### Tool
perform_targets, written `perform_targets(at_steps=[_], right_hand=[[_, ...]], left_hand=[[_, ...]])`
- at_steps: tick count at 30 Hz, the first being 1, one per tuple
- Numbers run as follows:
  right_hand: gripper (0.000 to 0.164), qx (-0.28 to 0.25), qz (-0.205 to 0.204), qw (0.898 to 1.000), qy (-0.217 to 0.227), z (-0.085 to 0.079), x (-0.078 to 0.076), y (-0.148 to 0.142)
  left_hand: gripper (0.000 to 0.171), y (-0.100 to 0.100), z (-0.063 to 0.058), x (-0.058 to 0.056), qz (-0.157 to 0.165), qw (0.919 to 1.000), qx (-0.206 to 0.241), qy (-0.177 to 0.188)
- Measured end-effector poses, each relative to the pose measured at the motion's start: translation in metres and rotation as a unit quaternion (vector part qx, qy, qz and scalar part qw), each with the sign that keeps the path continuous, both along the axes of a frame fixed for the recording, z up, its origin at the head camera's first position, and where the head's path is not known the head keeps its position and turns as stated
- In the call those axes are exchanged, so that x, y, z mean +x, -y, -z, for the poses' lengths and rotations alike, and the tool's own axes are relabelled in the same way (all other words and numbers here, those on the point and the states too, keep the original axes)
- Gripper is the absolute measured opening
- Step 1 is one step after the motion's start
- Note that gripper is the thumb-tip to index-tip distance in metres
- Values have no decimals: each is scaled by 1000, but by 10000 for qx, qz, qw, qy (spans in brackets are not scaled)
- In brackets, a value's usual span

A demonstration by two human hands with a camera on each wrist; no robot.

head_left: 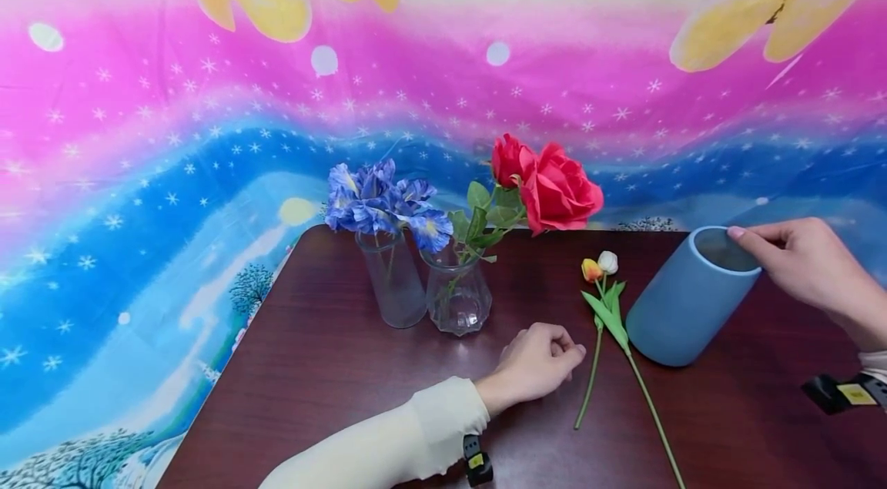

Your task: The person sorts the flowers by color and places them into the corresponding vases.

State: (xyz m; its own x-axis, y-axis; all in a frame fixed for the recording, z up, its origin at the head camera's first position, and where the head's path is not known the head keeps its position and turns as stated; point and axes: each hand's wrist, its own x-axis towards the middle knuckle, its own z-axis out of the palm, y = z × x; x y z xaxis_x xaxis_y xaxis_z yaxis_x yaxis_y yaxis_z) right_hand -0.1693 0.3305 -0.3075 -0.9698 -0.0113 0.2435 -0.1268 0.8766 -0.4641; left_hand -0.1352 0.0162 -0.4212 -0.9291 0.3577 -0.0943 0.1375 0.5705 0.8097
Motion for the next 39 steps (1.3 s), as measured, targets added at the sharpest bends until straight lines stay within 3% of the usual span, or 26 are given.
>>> perform_targets(at_steps=[13, 20, 25, 35, 39], right_hand=[[55, 59, 31, 9999, 97, -1, 0, 0], [55, 28, 13, 10000, 87, -1, 1, 1], [55, -34, 11, 9999, 127, -2, 1, 2], [55, -15, -29, 10000, 38, -2, 1, 1], [55, -19, -50, 10000, 15, -1, 1, 0]], left_hand=[[34, -31, 14, -18, -113, 9937, -1093, -223], [43, -49, 21, -23, 119, 9726, -2255, -556], [46, -59, 26, -25, 210, 9594, -2735, -661], [49, -70, 34, -31, 307, 9411, -3235, -931], [48, -72, 33, -32, 397, 9401, -3295, -777]])
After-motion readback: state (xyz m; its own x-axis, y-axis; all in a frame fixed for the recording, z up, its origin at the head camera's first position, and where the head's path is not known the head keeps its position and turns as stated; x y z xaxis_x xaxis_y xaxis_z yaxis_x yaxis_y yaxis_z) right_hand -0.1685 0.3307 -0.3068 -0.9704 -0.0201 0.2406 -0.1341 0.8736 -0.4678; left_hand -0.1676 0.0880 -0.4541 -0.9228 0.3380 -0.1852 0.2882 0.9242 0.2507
